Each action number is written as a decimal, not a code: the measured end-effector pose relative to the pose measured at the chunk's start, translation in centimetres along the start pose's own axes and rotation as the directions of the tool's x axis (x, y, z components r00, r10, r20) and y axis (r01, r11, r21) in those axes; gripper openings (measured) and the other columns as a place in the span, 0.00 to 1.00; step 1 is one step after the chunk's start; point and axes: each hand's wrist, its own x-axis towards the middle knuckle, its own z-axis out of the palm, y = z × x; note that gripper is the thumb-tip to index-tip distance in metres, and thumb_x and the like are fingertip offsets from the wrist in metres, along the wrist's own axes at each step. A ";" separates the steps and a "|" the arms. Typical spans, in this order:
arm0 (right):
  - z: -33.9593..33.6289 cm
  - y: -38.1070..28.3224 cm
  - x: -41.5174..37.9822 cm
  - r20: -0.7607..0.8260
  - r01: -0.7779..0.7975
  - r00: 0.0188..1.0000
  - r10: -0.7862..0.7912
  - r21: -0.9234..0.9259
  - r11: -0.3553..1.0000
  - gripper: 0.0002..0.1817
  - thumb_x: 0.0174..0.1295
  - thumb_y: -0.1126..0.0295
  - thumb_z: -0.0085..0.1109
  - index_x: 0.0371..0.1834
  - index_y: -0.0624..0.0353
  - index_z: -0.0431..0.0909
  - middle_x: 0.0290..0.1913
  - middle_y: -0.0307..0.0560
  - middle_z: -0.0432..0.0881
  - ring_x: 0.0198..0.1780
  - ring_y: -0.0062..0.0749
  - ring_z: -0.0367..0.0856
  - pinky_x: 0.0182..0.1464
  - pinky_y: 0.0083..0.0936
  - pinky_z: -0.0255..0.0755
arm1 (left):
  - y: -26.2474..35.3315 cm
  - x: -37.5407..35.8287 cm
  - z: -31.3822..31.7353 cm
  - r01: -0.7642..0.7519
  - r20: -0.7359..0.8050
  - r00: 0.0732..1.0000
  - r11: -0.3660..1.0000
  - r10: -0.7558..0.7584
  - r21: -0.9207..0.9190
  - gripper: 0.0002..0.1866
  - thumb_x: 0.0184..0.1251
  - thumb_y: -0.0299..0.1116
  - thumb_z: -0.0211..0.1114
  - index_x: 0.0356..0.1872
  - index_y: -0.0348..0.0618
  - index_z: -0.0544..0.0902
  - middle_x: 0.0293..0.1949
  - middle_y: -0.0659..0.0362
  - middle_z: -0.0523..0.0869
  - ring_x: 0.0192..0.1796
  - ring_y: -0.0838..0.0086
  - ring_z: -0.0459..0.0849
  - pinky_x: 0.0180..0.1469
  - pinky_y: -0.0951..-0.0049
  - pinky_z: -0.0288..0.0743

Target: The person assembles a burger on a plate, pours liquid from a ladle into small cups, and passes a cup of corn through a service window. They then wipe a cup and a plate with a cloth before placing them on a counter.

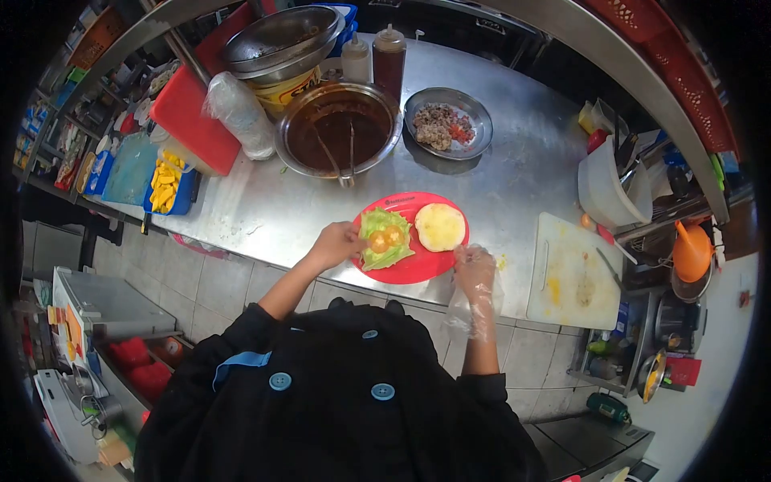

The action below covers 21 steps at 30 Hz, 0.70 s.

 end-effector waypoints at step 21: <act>-1.1 0.5 -2.0 0.073 -0.265 0.964 0.255 0.289 0.920 0.16 0.60 0.60 0.59 0.26 0.65 0.76 0.18 0.45 0.78 0.14 0.22 0.74 0.14 0.21 0.66 | 0.8 -0.3 -2.4 -0.050 -0.236 0.968 0.987 0.086 0.155 0.13 0.58 0.25 0.61 0.42 0.28 0.78 0.31 0.48 0.84 0.24 0.70 0.85 0.29 0.74 0.79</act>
